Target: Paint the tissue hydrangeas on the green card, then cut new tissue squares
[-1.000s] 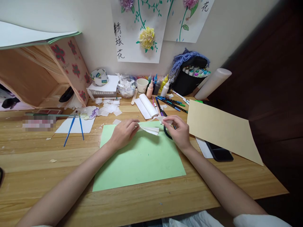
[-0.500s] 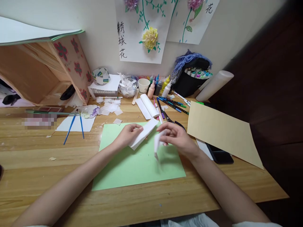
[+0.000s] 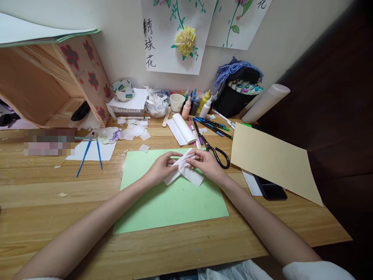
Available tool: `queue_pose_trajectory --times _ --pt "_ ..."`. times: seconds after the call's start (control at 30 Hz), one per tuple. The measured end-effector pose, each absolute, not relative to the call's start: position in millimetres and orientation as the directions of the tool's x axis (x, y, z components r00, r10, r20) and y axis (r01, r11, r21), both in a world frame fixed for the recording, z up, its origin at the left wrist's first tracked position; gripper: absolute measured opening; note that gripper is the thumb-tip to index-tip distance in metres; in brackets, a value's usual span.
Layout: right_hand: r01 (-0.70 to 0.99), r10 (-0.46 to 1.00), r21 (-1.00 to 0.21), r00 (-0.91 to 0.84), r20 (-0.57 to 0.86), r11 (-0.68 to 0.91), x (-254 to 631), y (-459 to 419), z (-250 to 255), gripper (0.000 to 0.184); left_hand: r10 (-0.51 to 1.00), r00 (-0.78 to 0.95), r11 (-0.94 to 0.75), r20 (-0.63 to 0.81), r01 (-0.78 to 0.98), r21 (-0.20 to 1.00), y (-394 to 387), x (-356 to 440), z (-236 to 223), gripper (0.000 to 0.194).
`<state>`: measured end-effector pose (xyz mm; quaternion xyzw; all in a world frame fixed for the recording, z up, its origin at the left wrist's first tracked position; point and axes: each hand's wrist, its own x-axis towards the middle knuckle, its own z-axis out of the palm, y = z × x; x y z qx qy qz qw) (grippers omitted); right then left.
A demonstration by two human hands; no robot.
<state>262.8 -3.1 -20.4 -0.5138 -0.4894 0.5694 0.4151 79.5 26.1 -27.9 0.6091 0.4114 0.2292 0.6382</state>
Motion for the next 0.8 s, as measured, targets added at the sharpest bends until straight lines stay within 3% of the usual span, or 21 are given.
queue_pose_trajectory --times 0.13,0.3,0.4,0.5,0.67,0.8 --pt "0.097 0.981 -0.983 -0.101 -0.167 -0.157 271.7 0.8 -27.6 0.027 0.784 0.579 0.082 -0.224 0.262 0.962 28.2 77.4 -25.7 0.039" --pt "-0.037 0.966 -0.993 -0.235 -0.104 -0.116 273.4 -5.9 -17.1 0.021 0.83 0.558 -0.171 -0.017 0.283 0.944 27.2 76.0 -24.8 0.036" --pt "-0.076 0.972 -0.993 -0.226 -0.068 -0.087 273.4 -6.6 -14.6 0.019 0.795 0.605 -0.274 0.051 0.282 0.92 24.8 74.8 -22.0 0.028" --pt "-0.054 0.984 -0.998 -0.174 -0.034 -0.044 275.8 -4.5 -14.6 0.018 0.756 0.653 -0.244 0.039 0.226 0.943 22.7 73.5 -16.5 0.025" --pt "0.063 0.997 -0.996 -0.038 -0.06 -0.058 281.6 0.7 -18.7 0.022 0.768 0.632 -0.042 -0.103 0.211 0.977 20.4 73.8 -8.0 0.034" --pt "0.308 0.993 -0.951 0.114 0.026 -0.01 283.9 4.2 -28.3 0.022 0.856 0.513 -0.16 -0.066 0.384 0.909 20.5 74.5 -9.3 0.039"
